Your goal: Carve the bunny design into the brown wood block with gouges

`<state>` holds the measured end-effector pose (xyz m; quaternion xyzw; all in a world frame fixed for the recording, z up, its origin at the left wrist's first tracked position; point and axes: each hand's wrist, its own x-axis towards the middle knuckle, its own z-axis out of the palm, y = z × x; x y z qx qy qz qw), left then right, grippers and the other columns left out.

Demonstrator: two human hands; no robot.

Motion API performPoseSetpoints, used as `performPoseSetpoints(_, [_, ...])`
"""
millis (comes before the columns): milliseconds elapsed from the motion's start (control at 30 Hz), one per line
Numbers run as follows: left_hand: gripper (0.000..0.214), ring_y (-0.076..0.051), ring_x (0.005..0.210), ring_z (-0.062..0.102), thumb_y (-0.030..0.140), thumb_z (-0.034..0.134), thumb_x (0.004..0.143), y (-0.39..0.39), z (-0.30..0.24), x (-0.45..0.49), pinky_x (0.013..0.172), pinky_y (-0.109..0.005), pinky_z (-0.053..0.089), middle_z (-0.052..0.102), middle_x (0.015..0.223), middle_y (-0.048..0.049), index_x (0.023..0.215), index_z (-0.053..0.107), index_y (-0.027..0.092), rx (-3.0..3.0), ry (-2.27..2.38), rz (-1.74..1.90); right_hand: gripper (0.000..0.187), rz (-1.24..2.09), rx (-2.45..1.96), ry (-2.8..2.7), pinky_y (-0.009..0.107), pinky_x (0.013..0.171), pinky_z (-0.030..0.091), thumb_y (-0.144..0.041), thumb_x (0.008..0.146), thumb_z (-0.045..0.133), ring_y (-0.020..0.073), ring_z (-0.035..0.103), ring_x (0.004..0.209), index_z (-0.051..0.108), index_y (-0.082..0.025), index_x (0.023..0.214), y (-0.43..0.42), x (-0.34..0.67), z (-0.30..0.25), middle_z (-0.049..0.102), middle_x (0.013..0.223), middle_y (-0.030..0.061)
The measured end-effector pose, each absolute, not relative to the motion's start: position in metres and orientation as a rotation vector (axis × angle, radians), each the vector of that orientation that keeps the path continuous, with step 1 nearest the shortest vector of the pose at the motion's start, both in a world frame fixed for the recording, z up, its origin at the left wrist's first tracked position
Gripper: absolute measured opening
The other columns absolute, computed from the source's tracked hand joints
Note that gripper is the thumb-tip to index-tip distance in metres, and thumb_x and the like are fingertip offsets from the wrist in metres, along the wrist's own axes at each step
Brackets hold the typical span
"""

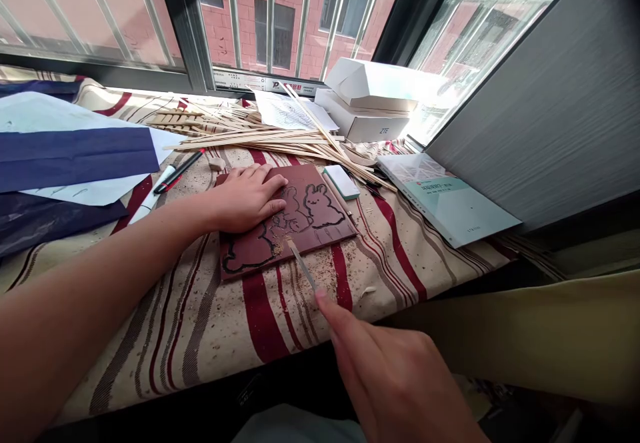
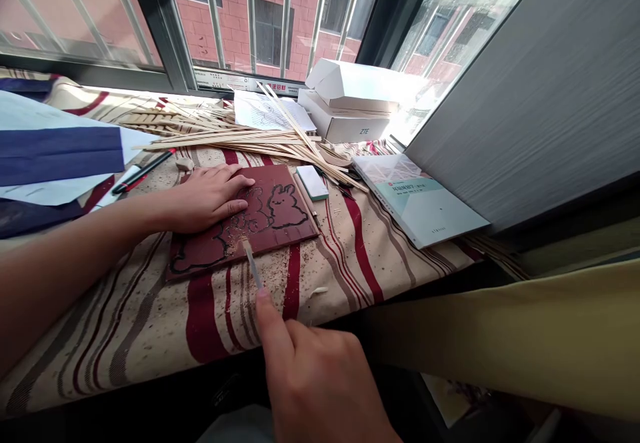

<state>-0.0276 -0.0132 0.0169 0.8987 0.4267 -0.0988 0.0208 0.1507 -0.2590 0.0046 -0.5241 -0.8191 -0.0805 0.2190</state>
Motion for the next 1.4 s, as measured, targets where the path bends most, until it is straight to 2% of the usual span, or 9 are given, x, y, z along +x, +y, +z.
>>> performPoseSetpoints(167, [0.059, -0.042, 0.165, 0.035, 0.046, 0.035, 0.114, -0.0134, 0.0168, -0.0276, 0.135, -0.061, 0.030, 0.034, 0.174, -0.0218, 0.166, 0.042, 0.021, 2.796, 1.326, -0.280, 0.045, -0.193, -1.489, -2.272, 0.035, 0.042, 0.038, -0.003, 0.100, 0.043, 0.0152, 0.064, 0.043, 0.077, -0.001, 0.129, -0.2581, 0.1528, 0.0091, 0.070, 0.064, -0.0007])
performPoseSetpoints(467, [0.058, -0.041, 0.165, 0.034, 0.046, 0.033, 0.115, -0.0144, 0.0172, -0.0273, 0.136, -0.060, 0.029, 0.033, 0.175, -0.0211, 0.167, 0.040, 0.022, 2.804, 1.336, -0.307, 0.047, -0.181, -1.511, -2.287, 0.036, 0.041, 0.036, -0.001, 0.098, 0.042, 0.0157, 0.064, 0.042, 0.077, -0.002, 0.130, -0.2587, 0.1523, 0.0145, 0.070, 0.063, -0.0014])
performPoseSetpoints(867, [0.060, -0.042, 0.163, 0.037, 0.047, 0.034, 0.112, -0.0119, 0.0146, -0.0293, 0.135, -0.061, 0.030, 0.036, 0.173, -0.0206, 0.165, 0.044, 0.021, 2.797, 1.308, -0.261, 0.045, -0.170, -1.511, -2.313, 0.036, 0.041, 0.033, -0.004, 0.102, 0.042, 0.0142, 0.059, 0.039, 0.078, -0.002, 0.130, -0.2583, 0.1511, 0.0130, 0.068, 0.060, -0.0018])
performPoseSetpoints(1400, [0.060, -0.042, 0.160, 0.041, 0.048, 0.032, 0.111, -0.0105, 0.0146, -0.0302, 0.132, -0.062, 0.034, 0.040, 0.169, -0.0207, 0.164, 0.045, 0.022, 2.824, 1.287, -0.249, 0.045, -0.194, -1.535, -2.285, 0.036, 0.042, 0.034, -0.001, 0.099, 0.045, 0.0148, 0.061, 0.041, 0.078, -0.003, 0.129, -0.2598, 0.1523, 0.0151, 0.069, 0.062, -0.0013])
